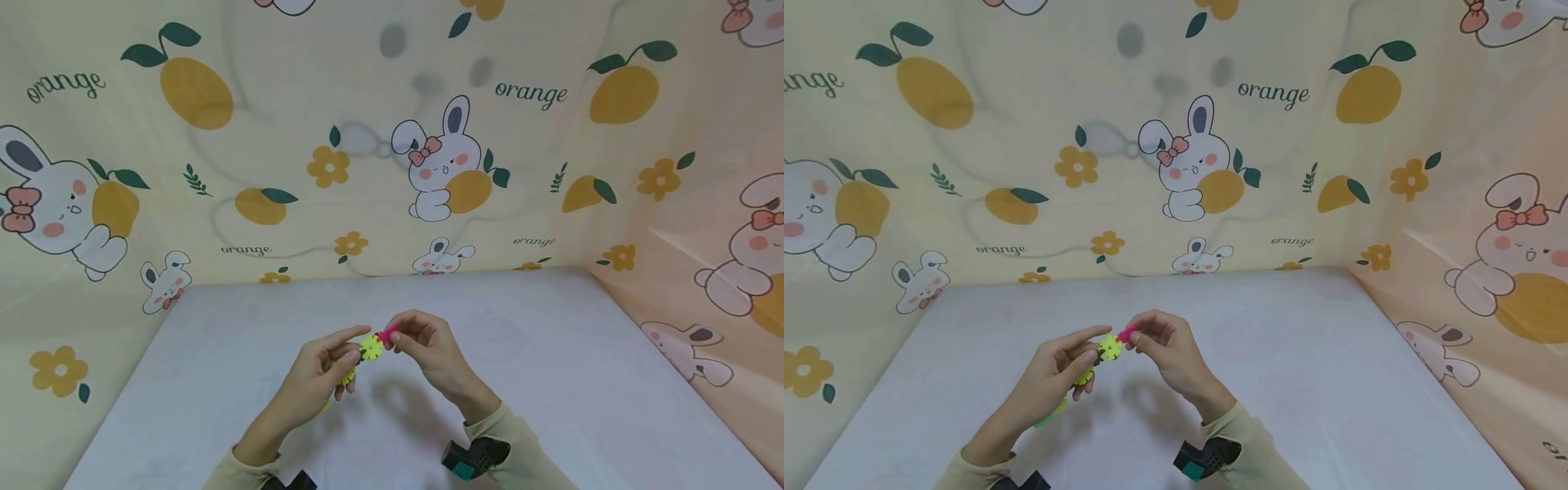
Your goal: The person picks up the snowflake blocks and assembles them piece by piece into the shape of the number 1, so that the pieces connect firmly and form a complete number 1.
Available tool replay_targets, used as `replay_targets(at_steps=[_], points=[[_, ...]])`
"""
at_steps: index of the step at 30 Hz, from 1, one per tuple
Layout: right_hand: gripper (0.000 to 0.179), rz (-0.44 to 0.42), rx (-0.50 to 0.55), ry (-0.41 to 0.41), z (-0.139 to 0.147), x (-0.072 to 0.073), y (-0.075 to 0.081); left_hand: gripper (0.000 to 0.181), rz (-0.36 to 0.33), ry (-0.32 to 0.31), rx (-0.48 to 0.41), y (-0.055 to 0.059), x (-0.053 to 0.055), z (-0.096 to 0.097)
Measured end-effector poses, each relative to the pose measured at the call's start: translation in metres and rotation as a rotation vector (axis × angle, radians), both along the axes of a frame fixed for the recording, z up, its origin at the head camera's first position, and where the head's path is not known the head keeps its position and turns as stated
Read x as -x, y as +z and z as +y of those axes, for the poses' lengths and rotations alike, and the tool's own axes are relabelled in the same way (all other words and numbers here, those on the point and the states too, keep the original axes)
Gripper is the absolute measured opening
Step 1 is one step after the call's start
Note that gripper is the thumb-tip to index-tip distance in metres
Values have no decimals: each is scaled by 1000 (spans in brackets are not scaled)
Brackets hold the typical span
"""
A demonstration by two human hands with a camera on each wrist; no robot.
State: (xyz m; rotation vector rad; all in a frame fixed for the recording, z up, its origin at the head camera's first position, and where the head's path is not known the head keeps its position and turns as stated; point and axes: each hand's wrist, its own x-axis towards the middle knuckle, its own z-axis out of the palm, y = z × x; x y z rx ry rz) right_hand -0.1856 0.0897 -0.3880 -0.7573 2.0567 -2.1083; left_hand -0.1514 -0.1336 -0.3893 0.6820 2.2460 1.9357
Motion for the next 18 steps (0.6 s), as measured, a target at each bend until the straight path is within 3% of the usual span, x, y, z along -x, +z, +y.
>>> replay_targets(at_steps=[10,18], points=[[17,16,6,-34,-1,0,-5,37,56,30,40,-5,-1,0],[14,114,11,-45,-1,2,-8,36,53,23,33,-6,1,-1]])
